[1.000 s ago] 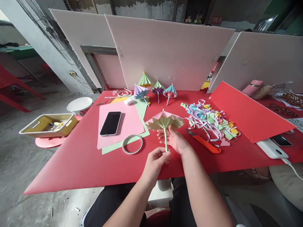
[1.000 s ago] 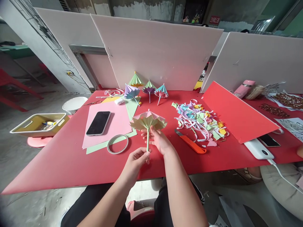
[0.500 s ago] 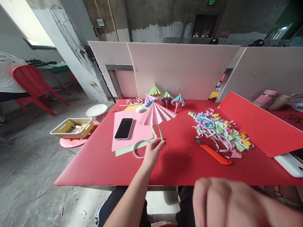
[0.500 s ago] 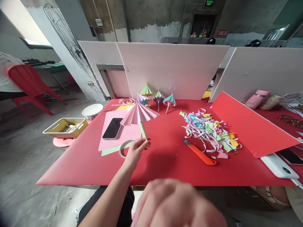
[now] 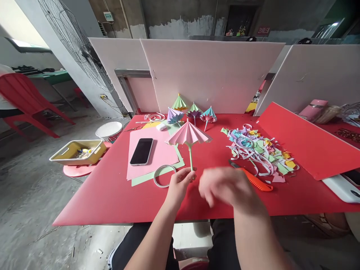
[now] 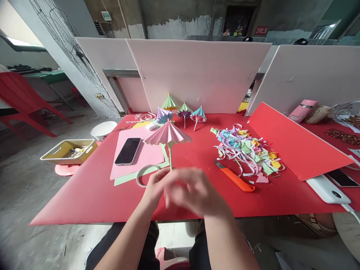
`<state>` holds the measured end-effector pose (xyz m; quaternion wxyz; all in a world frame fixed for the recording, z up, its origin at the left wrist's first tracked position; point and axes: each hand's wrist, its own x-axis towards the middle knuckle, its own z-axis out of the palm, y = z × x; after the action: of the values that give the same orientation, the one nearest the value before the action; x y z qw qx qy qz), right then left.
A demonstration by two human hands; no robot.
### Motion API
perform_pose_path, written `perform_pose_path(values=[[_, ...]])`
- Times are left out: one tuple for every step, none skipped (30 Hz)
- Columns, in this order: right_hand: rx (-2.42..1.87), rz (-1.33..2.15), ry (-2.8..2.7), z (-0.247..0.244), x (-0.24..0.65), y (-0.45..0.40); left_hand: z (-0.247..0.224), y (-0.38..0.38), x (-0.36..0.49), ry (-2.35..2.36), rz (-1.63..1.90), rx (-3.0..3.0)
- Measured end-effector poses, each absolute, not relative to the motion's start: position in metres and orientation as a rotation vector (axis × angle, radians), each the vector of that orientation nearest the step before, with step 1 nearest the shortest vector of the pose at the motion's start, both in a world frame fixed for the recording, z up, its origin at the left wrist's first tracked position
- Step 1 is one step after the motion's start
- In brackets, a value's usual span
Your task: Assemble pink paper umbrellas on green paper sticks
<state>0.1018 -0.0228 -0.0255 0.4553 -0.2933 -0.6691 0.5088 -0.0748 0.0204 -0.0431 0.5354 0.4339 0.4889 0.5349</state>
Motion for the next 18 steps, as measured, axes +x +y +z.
perform_pose_path(values=[[-0.821, 1.243, -1.595, -0.014, 0.087, 0.012, -0.042, 0.018, -0.074, 1.161, 1.273, 1.031], [-0.969, 1.157, -1.454, -0.007, 0.073, 0.042, -0.041, 0.016, -0.073, 1.159, 1.269, 1.027], [-1.077, 1.064, -1.314, -0.004, 0.061, 0.064, -0.04, 0.014, -0.072, 1.159, 1.259, 1.021], [-1.134, 1.045, -1.245, -0.003, 0.052, 0.078, -0.039, 0.012, -0.071, 1.158, 1.245, 1.014], [-1.162, 1.072, -1.209, -0.005, 0.046, 0.086, -0.037, 0.01, -0.07, 1.156, 1.228, 1.009], [-1.167, 1.122, -1.19, -0.009, 0.042, 0.089, -0.036, 0.009, -0.069, 1.15, 1.206, 1.008], [-1.149, 1.194, -1.182, -0.012, 0.04, 0.088, -0.035, 0.008, -0.067, 1.143, 1.186, 1.01], [-1.117, 1.263, -1.166, -0.016, 0.039, 0.086, -0.035, 0.007, -0.066, 1.136, 1.17, 1.014], [-1.077, 1.322, -1.142, -0.019, 0.04, 0.083, -0.034, 0.006, -0.066, 1.13, 1.16, 1.018], [-1.037, 1.371, -1.11, -0.021, 0.041, 0.081, -0.034, 0.006, -0.066, 1.124, 1.153, 1.024], [-1.005, 1.407, -1.076, -0.022, 0.041, 0.08, -0.034, 0.006, -0.066, 1.12, 1.15, 1.029], [-0.984, 1.437, -1.05, -0.024, 0.041, 0.08, -0.035, 0.006, -0.066, 1.118, 1.152, 1.033], [-0.974, 1.467, -1.037, -0.024, 0.041, 0.08, -0.035, 0.006, -0.067, 1.116, 1.158, 1.038], [-0.971, 1.496, -1.035, -0.025, 0.04, 0.08, -0.035, 0.007, -0.068, 1.116, 1.167, 1.043], [-0.971, 1.521, -1.041, -0.026, 0.039, 0.08, -0.035, 0.008, -0.069, 1.118, 1.176, 1.045], [-0.973, 1.542, -1.047, -0.026, 0.037, 0.079, -0.035, 0.008, -0.07, 1.122, 1.183, 1.044], [-0.973, 1.557, -1.052, -0.027, 0.036, 0.078, -0.035, 0.009, -0.07, 1.126, 1.188, 1.04], [-0.971, 1.571, -1.052, -0.027, 0.035, 0.077, -0.036, 0.009, -0.07, 1.13, 1.192, 1.035]])
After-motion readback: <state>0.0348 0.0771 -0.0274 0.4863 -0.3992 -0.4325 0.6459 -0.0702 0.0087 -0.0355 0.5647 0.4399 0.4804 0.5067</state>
